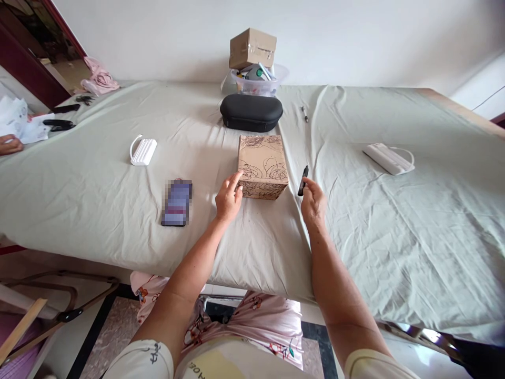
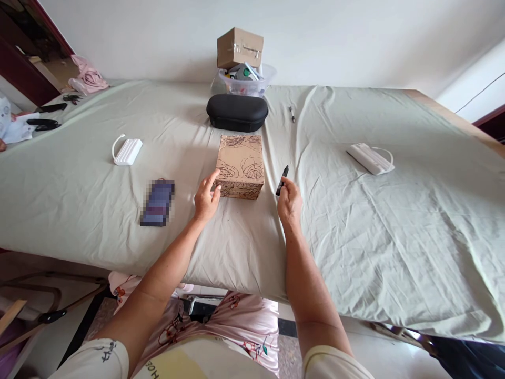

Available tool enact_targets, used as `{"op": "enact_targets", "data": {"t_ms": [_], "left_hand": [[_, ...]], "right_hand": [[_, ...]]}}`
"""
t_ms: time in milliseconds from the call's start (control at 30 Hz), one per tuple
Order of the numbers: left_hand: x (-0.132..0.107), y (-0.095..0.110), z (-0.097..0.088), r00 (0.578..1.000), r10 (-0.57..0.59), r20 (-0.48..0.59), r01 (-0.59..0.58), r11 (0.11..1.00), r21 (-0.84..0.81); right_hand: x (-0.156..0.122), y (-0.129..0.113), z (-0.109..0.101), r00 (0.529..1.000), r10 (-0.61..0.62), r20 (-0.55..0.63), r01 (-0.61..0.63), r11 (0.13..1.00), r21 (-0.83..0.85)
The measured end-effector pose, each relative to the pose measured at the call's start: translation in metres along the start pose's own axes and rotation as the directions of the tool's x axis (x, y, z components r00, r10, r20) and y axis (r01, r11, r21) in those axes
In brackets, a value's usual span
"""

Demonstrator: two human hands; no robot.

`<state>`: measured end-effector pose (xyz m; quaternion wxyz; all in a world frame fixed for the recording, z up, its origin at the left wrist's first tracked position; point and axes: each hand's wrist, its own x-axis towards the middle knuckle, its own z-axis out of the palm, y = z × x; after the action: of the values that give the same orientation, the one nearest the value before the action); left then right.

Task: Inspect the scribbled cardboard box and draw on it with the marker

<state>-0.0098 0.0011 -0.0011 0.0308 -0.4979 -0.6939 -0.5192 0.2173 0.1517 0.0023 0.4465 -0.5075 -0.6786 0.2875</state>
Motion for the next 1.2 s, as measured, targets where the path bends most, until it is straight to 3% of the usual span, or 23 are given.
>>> {"op": "enact_targets", "data": {"t_ms": [167, 367, 533, 633, 733, 800, 900, 967, 1200], "left_hand": [[-0.001, -0.002, -0.001, 1.0, 0.01, 0.026, -0.01, 1.0, -0.019], [-0.002, -0.002, -0.001, 0.999, 0.041, 0.004, -0.04, 0.996, -0.075], [-0.004, 0.001, 0.001, 0.999, 0.029, 0.03, -0.026, 0.994, -0.103], [-0.004, 0.001, 0.002, 0.998, -0.041, 0.046, 0.047, 0.989, -0.143], [-0.004, 0.0, 0.004, 0.994, -0.1, 0.041, 0.106, 0.978, -0.18], [-0.004, 0.0, 0.005, 0.994, -0.101, 0.039, 0.107, 0.975, -0.193], [-0.005, 0.0, 0.005, 0.993, -0.109, 0.045, 0.116, 0.972, -0.205], [-0.006, 0.002, 0.004, 0.991, -0.124, 0.051, 0.132, 0.97, -0.206], [-0.006, 0.006, 0.001, 0.987, -0.152, 0.043, 0.158, 0.965, -0.207]], "right_hand": [[-0.009, -0.013, 0.008, 0.98, -0.142, -0.137, 0.159, 0.98, 0.117], [-0.044, -0.045, 0.01, 0.893, -0.374, -0.25, 0.403, 0.912, 0.072], [-0.07, -0.058, 0.015, 0.726, -0.682, -0.084, 0.687, 0.725, 0.055], [-0.08, -0.063, 0.022, 0.607, -0.793, 0.056, 0.784, 0.609, 0.122], [-0.084, -0.066, 0.026, 0.502, -0.86, 0.095, 0.838, 0.511, 0.192], [-0.084, -0.067, 0.026, 0.519, -0.851, 0.079, 0.831, 0.524, 0.19], [-0.082, -0.065, 0.023, 0.608, -0.792, 0.06, 0.781, 0.61, 0.134], [-0.081, -0.064, 0.021, 0.634, -0.772, 0.046, 0.767, 0.635, 0.091], [-0.082, -0.066, 0.021, 0.601, -0.799, -0.007, 0.797, 0.599, 0.078]]}}
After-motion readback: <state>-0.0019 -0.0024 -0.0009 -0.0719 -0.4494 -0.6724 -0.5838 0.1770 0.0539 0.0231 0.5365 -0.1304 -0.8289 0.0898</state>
